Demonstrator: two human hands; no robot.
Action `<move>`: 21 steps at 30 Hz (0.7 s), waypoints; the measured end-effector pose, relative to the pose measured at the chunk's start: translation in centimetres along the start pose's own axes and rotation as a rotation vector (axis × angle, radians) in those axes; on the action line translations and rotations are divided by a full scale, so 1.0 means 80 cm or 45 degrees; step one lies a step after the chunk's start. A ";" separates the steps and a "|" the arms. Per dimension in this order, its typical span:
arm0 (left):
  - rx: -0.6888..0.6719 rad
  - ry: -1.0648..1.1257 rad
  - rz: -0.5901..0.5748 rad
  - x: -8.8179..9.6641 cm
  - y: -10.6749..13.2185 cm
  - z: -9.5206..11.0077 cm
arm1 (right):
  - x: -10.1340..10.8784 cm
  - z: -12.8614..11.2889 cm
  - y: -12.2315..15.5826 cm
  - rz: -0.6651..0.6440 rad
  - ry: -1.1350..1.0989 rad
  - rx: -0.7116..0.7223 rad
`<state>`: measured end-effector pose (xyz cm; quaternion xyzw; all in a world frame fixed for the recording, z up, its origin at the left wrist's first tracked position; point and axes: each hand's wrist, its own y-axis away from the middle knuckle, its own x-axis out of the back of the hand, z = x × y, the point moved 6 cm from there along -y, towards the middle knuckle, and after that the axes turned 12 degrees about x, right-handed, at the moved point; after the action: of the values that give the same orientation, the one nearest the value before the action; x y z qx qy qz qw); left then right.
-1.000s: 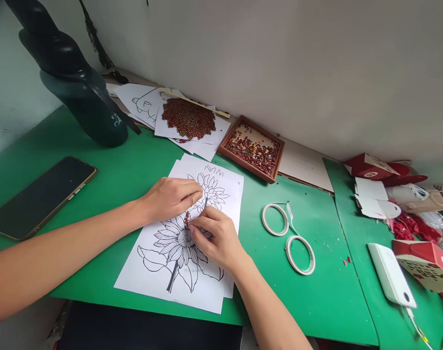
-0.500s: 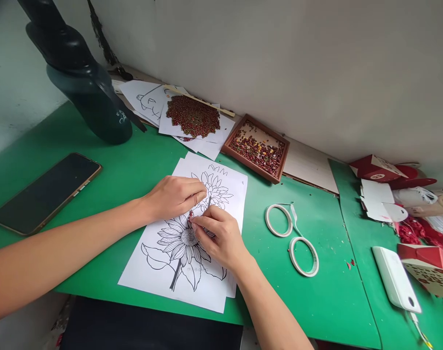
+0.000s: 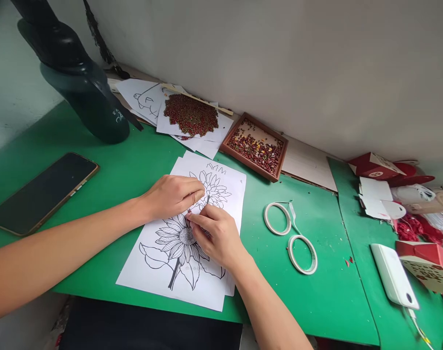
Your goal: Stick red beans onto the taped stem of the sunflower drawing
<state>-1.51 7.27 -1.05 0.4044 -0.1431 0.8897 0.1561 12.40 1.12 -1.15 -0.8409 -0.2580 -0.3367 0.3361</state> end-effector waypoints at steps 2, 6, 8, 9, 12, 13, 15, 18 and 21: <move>0.004 0.003 -0.001 0.000 0.000 0.000 | 0.001 0.000 0.001 0.027 -0.003 -0.006; 0.011 0.015 -0.008 0.000 0.000 -0.001 | 0.001 0.001 0.001 0.001 0.037 -0.013; 0.016 0.018 -0.008 0.000 0.000 -0.001 | 0.001 0.002 0.001 -0.005 0.045 -0.017; 0.021 0.018 -0.008 0.000 0.000 -0.001 | 0.002 0.002 0.001 -0.004 0.046 -0.022; 0.029 0.014 -0.016 0.000 0.000 -0.001 | 0.000 0.004 0.001 -0.017 0.034 -0.040; 0.029 0.015 -0.019 0.000 0.000 -0.001 | -0.001 0.004 0.002 -0.016 0.021 -0.048; 0.026 0.023 -0.026 0.000 0.000 -0.001 | -0.001 0.005 0.004 0.019 -0.016 -0.068; 0.026 0.042 -0.034 0.000 0.000 -0.001 | 0.015 0.012 0.009 0.144 -0.042 -0.120; 0.035 0.057 -0.049 0.000 -0.002 -0.002 | 0.054 0.039 0.010 0.242 0.090 -0.248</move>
<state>-1.56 7.44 -1.12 0.3891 -0.1195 0.8973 0.1706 16.89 3.78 0.02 -0.8778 -0.1313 -0.3563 0.2920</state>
